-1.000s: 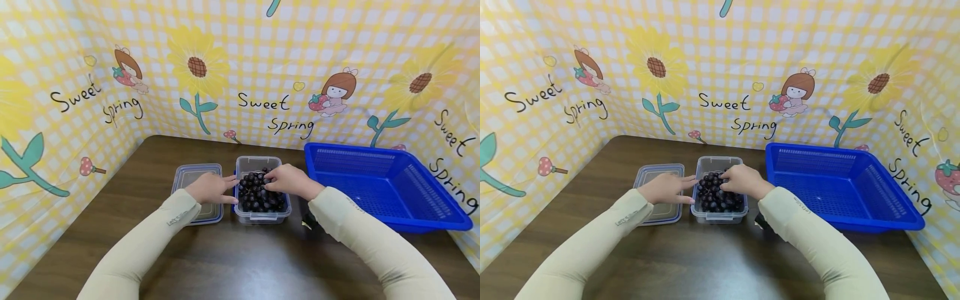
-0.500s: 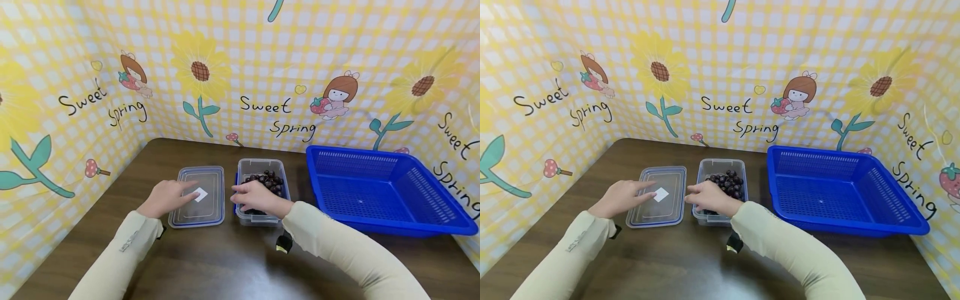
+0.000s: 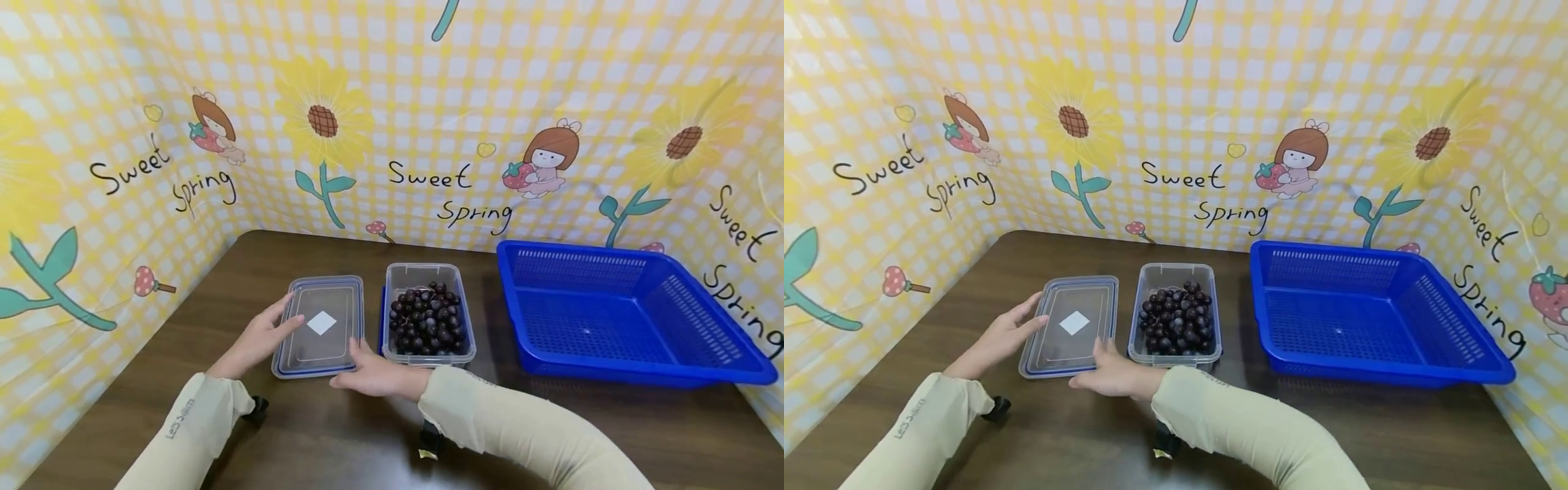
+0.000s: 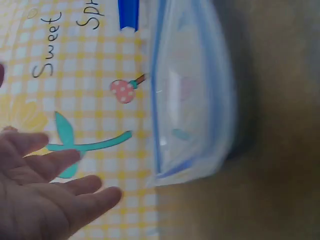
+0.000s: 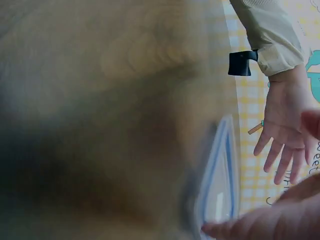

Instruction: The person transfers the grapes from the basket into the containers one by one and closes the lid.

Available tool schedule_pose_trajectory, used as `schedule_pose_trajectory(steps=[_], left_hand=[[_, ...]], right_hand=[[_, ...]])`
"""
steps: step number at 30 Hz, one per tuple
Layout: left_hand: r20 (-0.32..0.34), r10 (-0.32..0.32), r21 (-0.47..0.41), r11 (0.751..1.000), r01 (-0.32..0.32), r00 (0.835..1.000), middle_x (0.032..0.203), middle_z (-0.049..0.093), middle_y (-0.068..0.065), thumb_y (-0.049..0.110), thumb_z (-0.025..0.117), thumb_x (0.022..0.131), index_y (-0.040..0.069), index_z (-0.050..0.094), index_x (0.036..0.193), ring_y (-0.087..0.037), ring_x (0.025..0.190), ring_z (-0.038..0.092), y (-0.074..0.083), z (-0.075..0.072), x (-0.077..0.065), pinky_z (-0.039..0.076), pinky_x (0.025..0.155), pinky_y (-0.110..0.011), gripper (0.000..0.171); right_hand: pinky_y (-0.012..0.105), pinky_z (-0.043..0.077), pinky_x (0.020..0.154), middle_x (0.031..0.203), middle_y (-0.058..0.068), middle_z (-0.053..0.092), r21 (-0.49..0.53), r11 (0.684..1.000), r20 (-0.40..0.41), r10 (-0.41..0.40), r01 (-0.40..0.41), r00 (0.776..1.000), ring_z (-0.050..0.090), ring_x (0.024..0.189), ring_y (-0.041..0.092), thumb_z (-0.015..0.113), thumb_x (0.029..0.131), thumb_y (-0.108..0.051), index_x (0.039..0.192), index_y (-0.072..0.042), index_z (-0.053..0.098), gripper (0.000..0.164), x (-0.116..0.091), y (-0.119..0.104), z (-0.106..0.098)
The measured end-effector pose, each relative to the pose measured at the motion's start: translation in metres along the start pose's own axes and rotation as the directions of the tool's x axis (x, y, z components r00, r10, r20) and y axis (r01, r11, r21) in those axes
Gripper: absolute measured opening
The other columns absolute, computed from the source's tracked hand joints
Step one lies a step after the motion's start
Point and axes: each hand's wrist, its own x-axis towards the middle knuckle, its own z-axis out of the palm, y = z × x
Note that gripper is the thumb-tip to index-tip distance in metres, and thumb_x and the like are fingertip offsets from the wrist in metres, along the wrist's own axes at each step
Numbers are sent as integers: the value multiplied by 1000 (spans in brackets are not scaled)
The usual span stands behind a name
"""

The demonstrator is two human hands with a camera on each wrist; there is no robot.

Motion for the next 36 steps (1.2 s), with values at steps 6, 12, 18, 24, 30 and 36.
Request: schedule_pose_trajectory(steps=[6, 12, 18, 24, 30, 36], left_hand=[[-130, -195, -359, 923, 137, 972, 155, 14, -22, 15, 45, 102, -6, 16, 149, -35, 143, 14, -4, 7, -1, 17, 114, -44, 59], [-132, -382, -545, 799, 255, 915, 158, 10, -14, 14, 39, 102, 0, 12, 152, -25, 144, 9, -3, 13, -6, 13, 115, -42, 58], [-53, -424, -621, 723, 302, 904, 159, -2, -15, 14, 36, 101, -1, 3, 151, -35, 143, 3, -2, 17, -8, 13, 111, -57, 62], [-47, -457, -543, 758, 361, 888, 152, 14, -32, 17, 35, 99, -1, -1, 151, -41, 134, 29, -10, 16, -8, 33, 104, -55, 66], [-12, -426, -413, 826, 384, 905, 141, 35, -36, 19, 39, 100, -12, 15, 147, -16, 84, 64, -34, 5, -7, 53, 70, -27, 62], [99, -313, -405, 854, 325, 945, 110, 65, -20, 12, 42, 100, -19, 22, 142, -14, 72, 66, -50, -1, -6, 56, 66, -31, 56]], right_hand=[[46, 12, 115, 155, 28, 9, 211, 976, -136, 79, -49, 988, 6, 144, 36, 63, 83, -19, 149, 10, 9, 89, 5, 11, 16], [45, 25, 111, 150, 29, 26, 287, 958, -222, 52, 15, 974, 29, 137, 33, 60, 80, -10, 147, 13, 12, 86, 6, 16, 21], [46, 33, 106, 144, 31, 35, 287, 957, -261, 37, 41, 965, 42, 125, 31, 59, 76, -5, 146, 15, 18, 83, 9, 19, 21], [47, 30, 108, 141, 35, 36, 284, 958, -250, 39, 34, 968, 36, 132, 38, 66, 81, -5, 143, 17, 22, 79, 14, 18, 26], [47, 26, 110, 141, 37, 33, 261, 964, -286, 32, 46, 958, 33, 133, 39, 59, 87, 1, 144, 17, 20, 70, 19, 19, 31], [31, 46, 77, 85, 18, 53, 257, 964, -306, 14, 69, 952, 54, 78, 23, 54, 78, 14, 145, 15, 19, 76, 17, 23, 30]])
